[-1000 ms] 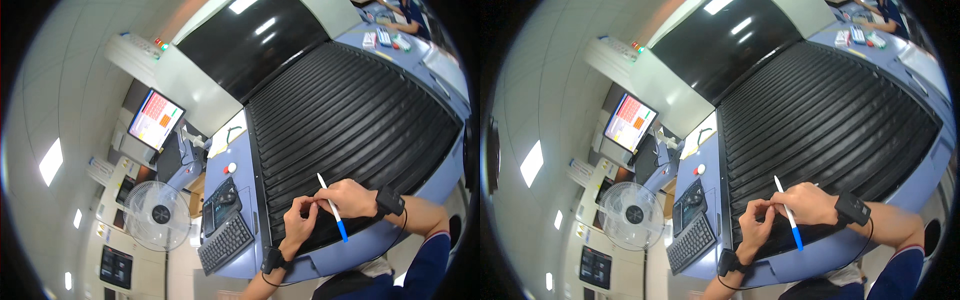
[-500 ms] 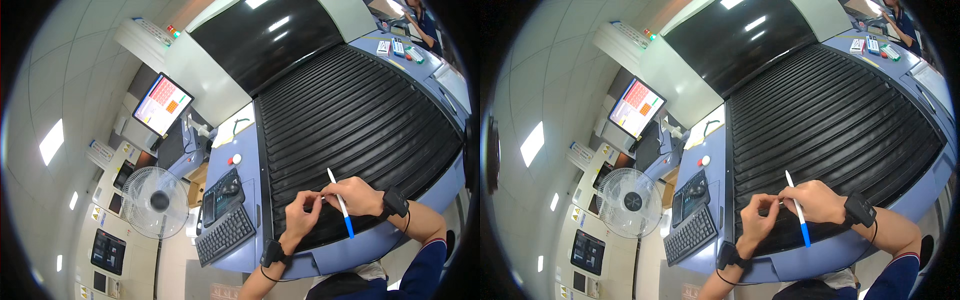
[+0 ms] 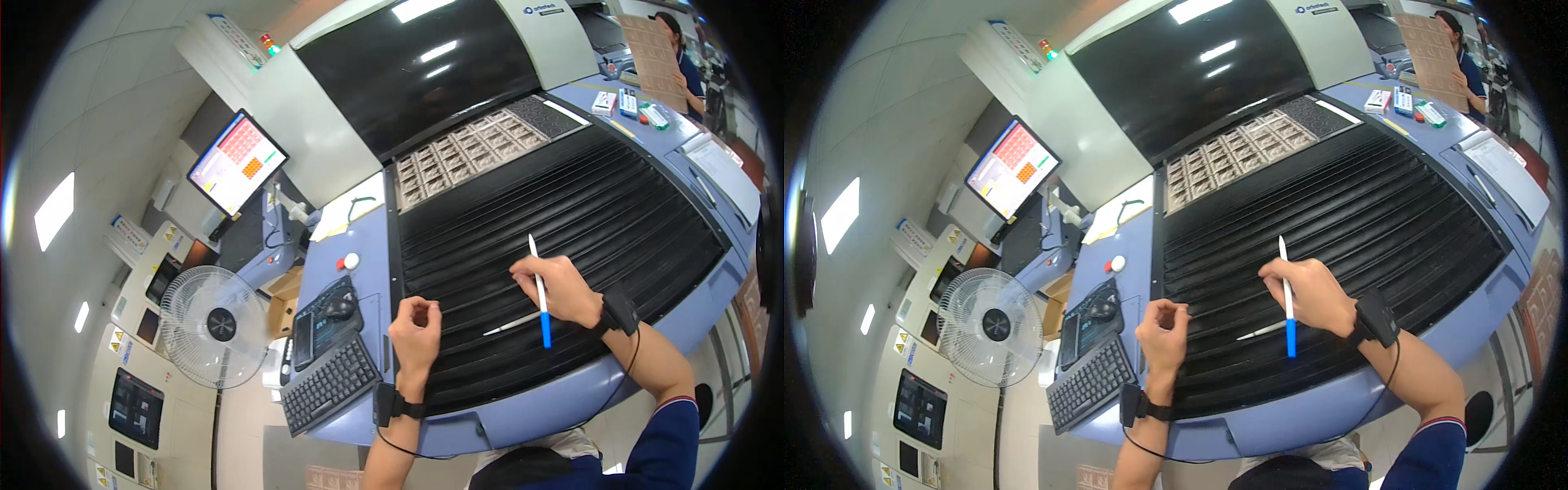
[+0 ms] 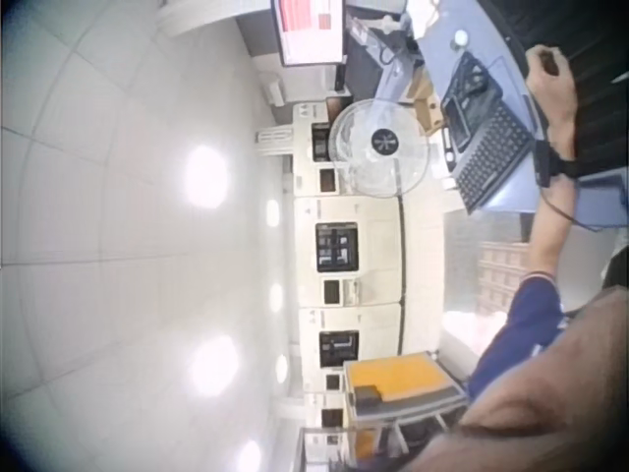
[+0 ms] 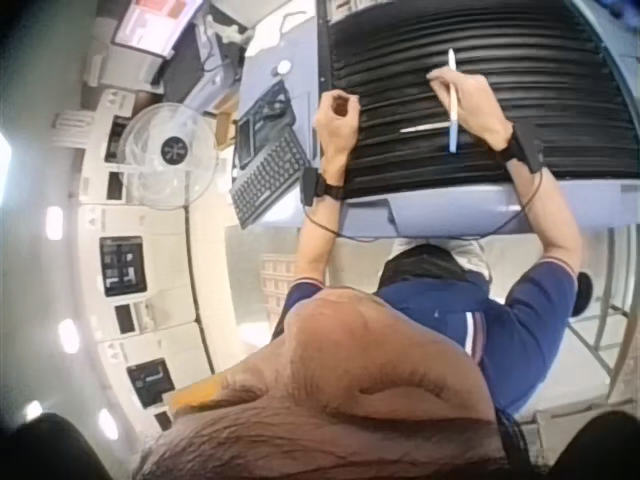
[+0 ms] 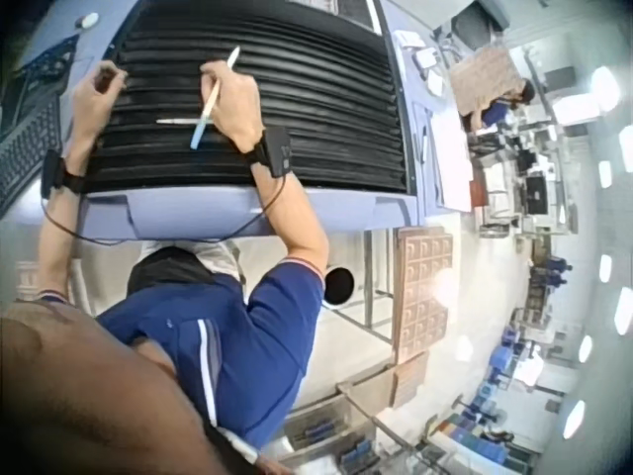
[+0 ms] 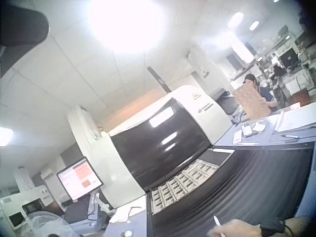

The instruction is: Marking specific locations on copper sheets using a pen on a conveyor-like machine surface.

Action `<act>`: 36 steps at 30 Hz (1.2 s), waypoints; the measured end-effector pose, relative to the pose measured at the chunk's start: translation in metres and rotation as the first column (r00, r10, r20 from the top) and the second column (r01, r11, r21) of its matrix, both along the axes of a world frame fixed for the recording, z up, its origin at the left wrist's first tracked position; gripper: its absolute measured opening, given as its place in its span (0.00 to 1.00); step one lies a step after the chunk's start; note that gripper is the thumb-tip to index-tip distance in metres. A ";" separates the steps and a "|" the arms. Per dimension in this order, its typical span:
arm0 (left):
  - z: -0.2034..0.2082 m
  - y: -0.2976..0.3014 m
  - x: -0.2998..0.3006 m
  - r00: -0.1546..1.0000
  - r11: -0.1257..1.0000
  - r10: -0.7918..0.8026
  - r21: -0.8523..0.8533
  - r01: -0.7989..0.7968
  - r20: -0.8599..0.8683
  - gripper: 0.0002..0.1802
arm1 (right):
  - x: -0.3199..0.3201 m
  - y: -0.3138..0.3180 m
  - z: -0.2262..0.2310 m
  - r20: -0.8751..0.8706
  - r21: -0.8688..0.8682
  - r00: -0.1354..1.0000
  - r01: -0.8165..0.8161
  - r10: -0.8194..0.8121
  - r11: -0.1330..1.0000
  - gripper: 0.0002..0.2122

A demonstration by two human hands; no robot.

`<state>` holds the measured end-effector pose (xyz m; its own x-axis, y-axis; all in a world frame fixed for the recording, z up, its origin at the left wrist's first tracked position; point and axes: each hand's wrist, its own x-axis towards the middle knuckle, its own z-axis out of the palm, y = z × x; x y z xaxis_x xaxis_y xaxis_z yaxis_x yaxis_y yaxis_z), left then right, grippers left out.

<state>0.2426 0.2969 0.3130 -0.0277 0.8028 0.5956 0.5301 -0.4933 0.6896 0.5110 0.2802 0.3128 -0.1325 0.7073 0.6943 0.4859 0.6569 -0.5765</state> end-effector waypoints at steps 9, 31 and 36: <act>-0.005 0.011 -0.014 0.936 0.964 0.143 -0.170 -0.206 -0.323 0.27 | 0.019 0.021 0.001 -0.164 -0.092 0.969 0.169 -0.183 0.981 0.16; -0.026 -0.134 0.002 0.783 0.986 0.134 -0.162 -0.044 0.607 0.37 | -0.038 -0.142 0.058 -0.054 -0.166 0.982 -0.190 0.184 0.968 0.25; -0.017 -0.219 -0.061 0.635 0.906 0.422 -0.271 -0.326 0.647 0.17 | 0.034 -0.155 0.028 -0.551 -0.377 0.828 -0.131 -0.108 0.917 0.19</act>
<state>0.1820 0.0781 0.2962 -0.6963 0.6923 0.1894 0.0145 -0.2503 0.9681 0.5451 0.1253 0.3408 0.1763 0.9297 0.3235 0.0013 0.3284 -0.9445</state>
